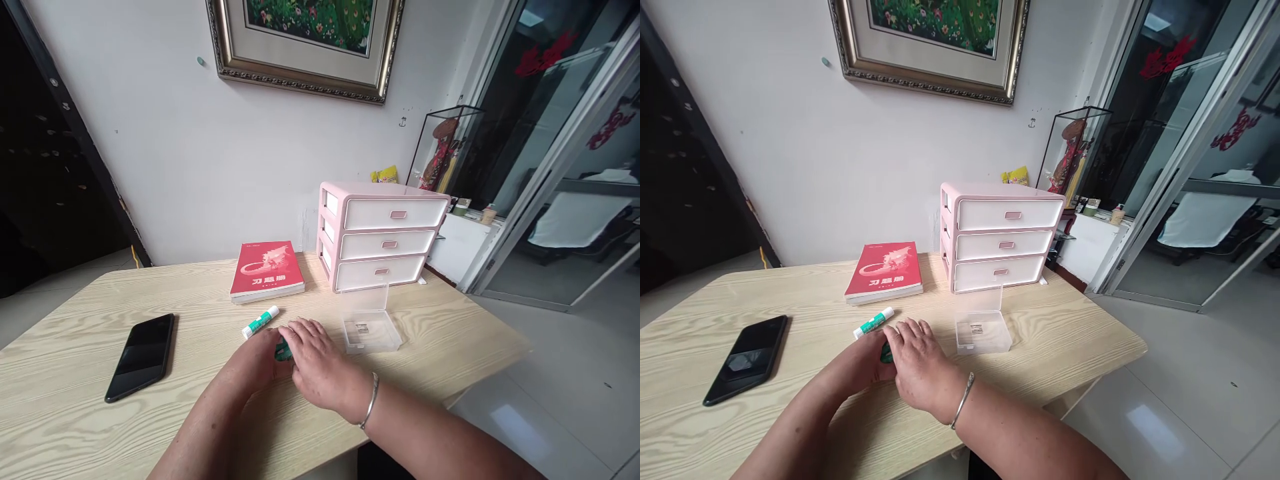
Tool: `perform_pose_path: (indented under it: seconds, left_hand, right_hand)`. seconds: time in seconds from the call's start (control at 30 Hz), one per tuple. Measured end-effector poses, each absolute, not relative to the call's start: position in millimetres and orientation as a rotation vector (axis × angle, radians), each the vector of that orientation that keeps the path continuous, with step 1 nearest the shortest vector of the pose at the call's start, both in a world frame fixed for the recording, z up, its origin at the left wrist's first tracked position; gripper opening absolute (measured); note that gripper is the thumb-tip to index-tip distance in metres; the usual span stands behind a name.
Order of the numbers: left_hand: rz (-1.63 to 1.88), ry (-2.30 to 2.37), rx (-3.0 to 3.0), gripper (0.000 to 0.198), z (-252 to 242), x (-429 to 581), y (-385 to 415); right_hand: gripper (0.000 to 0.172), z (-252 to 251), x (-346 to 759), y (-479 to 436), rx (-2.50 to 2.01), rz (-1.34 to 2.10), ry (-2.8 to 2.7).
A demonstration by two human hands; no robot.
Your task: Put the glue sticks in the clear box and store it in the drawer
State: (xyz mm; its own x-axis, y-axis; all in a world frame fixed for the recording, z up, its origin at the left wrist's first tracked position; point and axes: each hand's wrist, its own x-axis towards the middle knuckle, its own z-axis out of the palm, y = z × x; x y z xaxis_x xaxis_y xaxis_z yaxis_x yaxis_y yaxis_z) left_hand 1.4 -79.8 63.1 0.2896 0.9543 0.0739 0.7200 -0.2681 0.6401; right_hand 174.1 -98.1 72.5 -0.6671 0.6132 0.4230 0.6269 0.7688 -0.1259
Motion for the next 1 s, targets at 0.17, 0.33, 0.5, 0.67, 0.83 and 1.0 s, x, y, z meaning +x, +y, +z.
perform_pose_path:
  seconds: [0.17,0.33,0.5,0.67,0.83,1.0]
  left_hand:
    - [0.646,1.173,2.039,0.022,69,9,-85]
    - [0.646,1.189,1.92,0.051,78,13,-91]
    - [0.874,1.439,1.805,0.066,81,0,-85]
    - [0.963,1.629,1.795,0.055,73,-8,-77]
    - [0.92,2.009,1.831,0.044,75,-15,-75]
    - [0.8,2.146,1.865,0.05,66,-31,-67]
  right_hand:
    - [0.089,65,175,-87,-0.952,-0.072,-2.641]
    - [0.074,65,211,-77,-1.006,-0.137,-2.642]
    - [0.058,77,281,-53,-1.215,-0.136,-2.549]
    - [0.04,82,324,-36,-1.47,-0.098,-2.614]
    - [0.026,77,323,-29,-1.553,-0.14,-2.689]
    - [0.026,73,317,-20,-1.524,-0.186,-2.695]
